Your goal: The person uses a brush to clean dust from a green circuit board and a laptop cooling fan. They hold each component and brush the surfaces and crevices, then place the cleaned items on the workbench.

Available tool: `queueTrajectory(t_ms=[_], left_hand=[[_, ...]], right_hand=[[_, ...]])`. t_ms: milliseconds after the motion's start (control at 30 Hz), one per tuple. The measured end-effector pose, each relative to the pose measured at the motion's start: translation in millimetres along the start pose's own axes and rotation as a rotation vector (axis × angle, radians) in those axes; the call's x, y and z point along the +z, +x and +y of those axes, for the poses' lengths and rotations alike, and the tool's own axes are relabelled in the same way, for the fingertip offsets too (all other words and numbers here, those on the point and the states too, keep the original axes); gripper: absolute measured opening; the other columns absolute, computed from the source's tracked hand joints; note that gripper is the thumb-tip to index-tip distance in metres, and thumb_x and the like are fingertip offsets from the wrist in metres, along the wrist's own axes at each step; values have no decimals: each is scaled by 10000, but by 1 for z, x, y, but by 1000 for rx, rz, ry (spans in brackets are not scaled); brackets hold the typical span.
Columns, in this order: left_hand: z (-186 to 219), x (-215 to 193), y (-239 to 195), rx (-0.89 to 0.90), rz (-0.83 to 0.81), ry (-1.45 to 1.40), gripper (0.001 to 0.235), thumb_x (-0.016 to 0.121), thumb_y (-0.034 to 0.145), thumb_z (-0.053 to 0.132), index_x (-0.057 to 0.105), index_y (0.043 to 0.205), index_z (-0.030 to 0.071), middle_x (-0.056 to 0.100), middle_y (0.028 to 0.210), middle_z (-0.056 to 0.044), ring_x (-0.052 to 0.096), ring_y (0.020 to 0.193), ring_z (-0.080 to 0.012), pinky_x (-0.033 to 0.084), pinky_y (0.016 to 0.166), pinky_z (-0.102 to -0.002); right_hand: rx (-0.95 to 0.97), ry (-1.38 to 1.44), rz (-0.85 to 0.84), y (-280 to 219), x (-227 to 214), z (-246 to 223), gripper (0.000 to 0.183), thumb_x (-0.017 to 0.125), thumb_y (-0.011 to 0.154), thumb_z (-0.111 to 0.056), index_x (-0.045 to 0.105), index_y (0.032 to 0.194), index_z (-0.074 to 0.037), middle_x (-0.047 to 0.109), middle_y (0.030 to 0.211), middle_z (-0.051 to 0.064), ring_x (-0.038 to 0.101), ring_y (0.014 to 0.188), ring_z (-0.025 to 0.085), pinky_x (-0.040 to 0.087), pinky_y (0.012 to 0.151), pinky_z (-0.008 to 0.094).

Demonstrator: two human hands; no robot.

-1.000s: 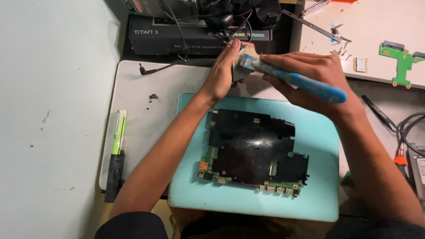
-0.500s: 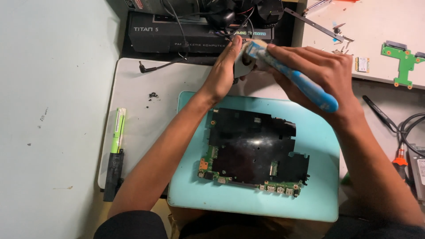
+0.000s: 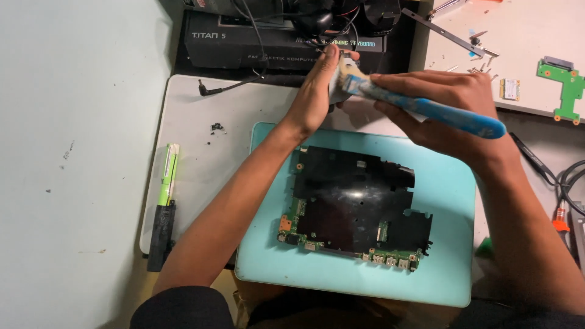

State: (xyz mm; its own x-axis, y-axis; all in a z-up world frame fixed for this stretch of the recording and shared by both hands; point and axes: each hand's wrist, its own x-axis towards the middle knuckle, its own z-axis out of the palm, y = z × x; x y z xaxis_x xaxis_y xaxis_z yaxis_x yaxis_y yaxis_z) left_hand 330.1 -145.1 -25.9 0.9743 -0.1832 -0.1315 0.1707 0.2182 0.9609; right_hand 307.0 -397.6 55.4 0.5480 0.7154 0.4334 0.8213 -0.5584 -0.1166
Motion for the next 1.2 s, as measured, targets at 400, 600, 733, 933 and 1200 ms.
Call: queueTrajectory(t_ms=[400,600,733,933,1200], left_hand=[[-4,0,2,47,-93,61,699,312,1132,693,727,1367,182,740,1195,-61,755,1062,-195,619,906,-334],[-1,0,-2,60,-75,-34,688,356,1127,688,716,1380,160,783,1092,-101,783,939,-217,626,737,-345],[-1,2,-3,53,-71,28,710,332,1132,687,732,1411,171,768,1138,-68,728,916,-178,575,718,-332],[0,2,-7,145,-70,29,689,317,1153,693,718,1388,185,760,1160,-98,769,970,-198,628,805,-330],[-12,-3,2,198,-132,-111,660,361,1191,654,708,1410,137,745,1238,-126,811,1044,-246,710,897,-375]], right_hand=[[58,-220,11,-7,0,5,294,946,1272,-409,962,1528,-265,959,1277,-28,920,1118,213,562,698,381],[-91,29,29,3,-9,-4,269,922,1224,-253,943,1469,-143,944,1382,77,909,1243,275,656,883,396],[-30,-125,56,1,-13,-7,248,928,1283,-284,949,1507,-180,961,1317,40,919,1172,232,530,718,363],[-86,-61,4,2,-16,-3,289,904,1252,-284,926,1519,-174,952,1352,46,914,1199,239,605,763,372],[-109,-7,11,6,-16,-10,282,874,1240,-282,931,1492,-169,949,1367,63,913,1203,260,669,845,396]])
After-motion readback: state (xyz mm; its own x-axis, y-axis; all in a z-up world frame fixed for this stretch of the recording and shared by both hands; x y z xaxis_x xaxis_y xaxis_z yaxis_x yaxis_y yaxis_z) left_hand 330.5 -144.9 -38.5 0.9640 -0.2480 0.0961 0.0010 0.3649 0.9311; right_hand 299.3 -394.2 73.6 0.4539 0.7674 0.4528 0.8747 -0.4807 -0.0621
